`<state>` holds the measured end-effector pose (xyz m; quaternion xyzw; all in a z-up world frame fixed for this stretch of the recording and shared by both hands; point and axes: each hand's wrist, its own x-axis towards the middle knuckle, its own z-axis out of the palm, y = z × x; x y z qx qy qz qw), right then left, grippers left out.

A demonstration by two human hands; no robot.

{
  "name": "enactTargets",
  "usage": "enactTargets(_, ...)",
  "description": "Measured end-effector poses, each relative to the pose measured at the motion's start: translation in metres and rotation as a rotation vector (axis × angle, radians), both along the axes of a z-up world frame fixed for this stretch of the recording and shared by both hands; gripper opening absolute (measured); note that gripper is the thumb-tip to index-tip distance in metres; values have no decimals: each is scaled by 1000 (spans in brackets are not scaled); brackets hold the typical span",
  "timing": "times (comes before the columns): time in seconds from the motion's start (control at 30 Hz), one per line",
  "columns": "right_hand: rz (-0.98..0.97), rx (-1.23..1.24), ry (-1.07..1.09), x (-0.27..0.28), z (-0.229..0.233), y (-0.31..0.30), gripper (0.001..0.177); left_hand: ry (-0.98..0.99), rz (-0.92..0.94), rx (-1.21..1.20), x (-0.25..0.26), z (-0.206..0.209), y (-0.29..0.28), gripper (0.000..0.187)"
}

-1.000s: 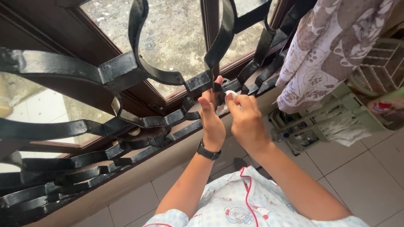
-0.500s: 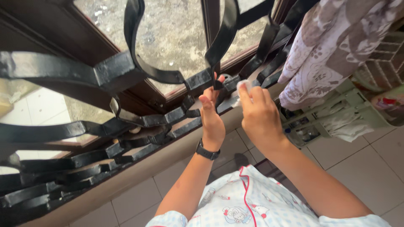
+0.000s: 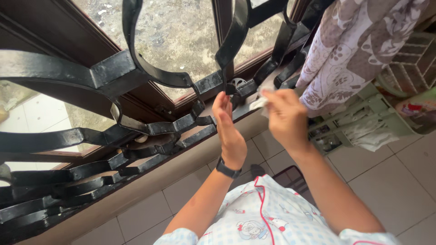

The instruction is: The person wipes a black metal window grille with a white cloth, moving methodically along the bars and joints. The person uses both hands to reach different sections of the grille, ensuring thorough coverage of the surface.

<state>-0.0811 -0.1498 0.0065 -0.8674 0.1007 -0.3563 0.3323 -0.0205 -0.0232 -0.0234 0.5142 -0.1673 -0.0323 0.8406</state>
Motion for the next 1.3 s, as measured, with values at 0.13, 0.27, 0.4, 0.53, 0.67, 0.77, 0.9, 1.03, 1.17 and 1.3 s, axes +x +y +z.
enactTargets(0.13, -85, 167, -119, 22, -19, -24, 24, -193, 19, 219, -19, -3, 16, 55)
enactTargets(0.27, 32, 374, -159, 50, -46, -12, 11, -127, -119, 289, -18, -7, 13, 56)
enactTargets(0.4, -32, 21, -222, 48, -62, -9, 21, -128, -210, 453, -10, -13, 6, 46)
enactTargets(0.53, -111, -249, -33, 44, -68, -34, 32, -85, -239, 436, 3, -34, -16, 55)
enactTargets(0.67, -55, -64, 2, 43, -56, -49, 29, -61, -228, 481, 12, -45, -19, 58)
enactTargets(0.77, 10, 27, -7, 51, -45, -42, 16, -107, -200, 492, 17, -45, -19, 58)
enactTargets(0.9, 193, 699, 42, 55, -19, -38, 21, -125, -215, 507, 14, -31, -20, 60)
enactTargets(1.03, 398, 1397, -279, 51, 20, -52, 16, -146, -216, 545, 14, -23, -27, 58)
enactTargets(1.17, 415, 1273, -484, 52, 30, -42, 14, -147, -210, 579, 14, -30, -25, 56)
enactTargets(1.3, 63, 625, -283, 43, 35, -26, 22, -150, -237, 487, 14, -32, -28, 61)
